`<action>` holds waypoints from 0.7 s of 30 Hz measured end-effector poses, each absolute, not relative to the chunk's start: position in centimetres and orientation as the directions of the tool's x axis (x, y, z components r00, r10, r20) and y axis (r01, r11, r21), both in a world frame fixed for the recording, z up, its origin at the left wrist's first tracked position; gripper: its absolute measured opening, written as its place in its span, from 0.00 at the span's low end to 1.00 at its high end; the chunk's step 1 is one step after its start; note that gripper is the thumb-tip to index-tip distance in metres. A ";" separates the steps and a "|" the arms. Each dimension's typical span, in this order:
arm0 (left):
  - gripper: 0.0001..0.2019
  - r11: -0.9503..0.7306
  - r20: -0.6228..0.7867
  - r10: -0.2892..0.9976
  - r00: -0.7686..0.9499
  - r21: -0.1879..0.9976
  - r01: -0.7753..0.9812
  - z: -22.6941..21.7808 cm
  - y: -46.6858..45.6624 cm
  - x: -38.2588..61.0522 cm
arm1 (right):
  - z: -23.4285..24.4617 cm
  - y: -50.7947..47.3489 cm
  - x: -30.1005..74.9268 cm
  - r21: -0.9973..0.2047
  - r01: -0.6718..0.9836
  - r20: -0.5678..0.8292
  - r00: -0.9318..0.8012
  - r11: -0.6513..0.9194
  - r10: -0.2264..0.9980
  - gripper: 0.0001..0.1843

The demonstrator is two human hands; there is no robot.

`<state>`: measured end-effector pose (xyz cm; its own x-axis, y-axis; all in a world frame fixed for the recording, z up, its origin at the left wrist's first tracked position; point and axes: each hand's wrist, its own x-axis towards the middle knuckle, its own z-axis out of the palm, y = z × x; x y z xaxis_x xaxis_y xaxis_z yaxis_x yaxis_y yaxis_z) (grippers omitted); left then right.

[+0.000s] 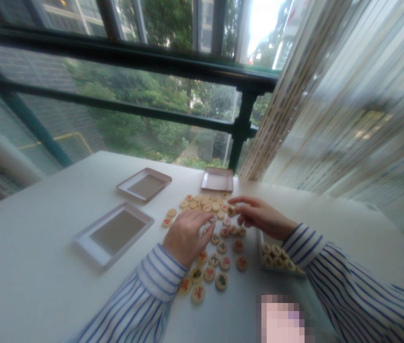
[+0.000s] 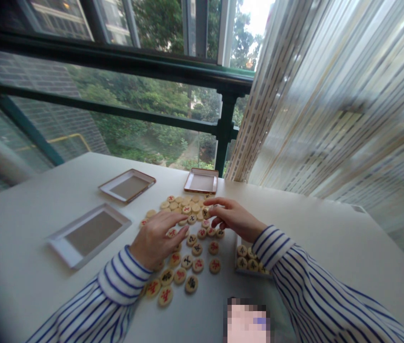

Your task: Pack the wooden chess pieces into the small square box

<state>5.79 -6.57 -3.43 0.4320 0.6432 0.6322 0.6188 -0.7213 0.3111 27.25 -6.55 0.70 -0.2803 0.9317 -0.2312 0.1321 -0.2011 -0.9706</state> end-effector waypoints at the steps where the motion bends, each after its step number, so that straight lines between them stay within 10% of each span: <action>1: 0.09 -0.723 0.629 0.644 0.436 0.311 0.617 -3.4 -6.6 5.8 | 0.7 -6.6 27.2 -0.971 0.137 -0.230 -0.287 -0.198 0.930 0.18; 21: 0.11 -0.704 0.641 0.659 0.393 0.341 0.623 -1.6 -7.4 5.4 | 2.9 -8.9 28.3 -0.962 0.243 -0.188 -0.262 -0.124 0.947 0.15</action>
<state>5.39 -7.36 -1.55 0.3931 0.6588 0.6414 0.6229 -0.7040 0.3413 28.33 -8.88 2.88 -0.2616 0.9467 -0.1878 0.2430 -0.1237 -0.9621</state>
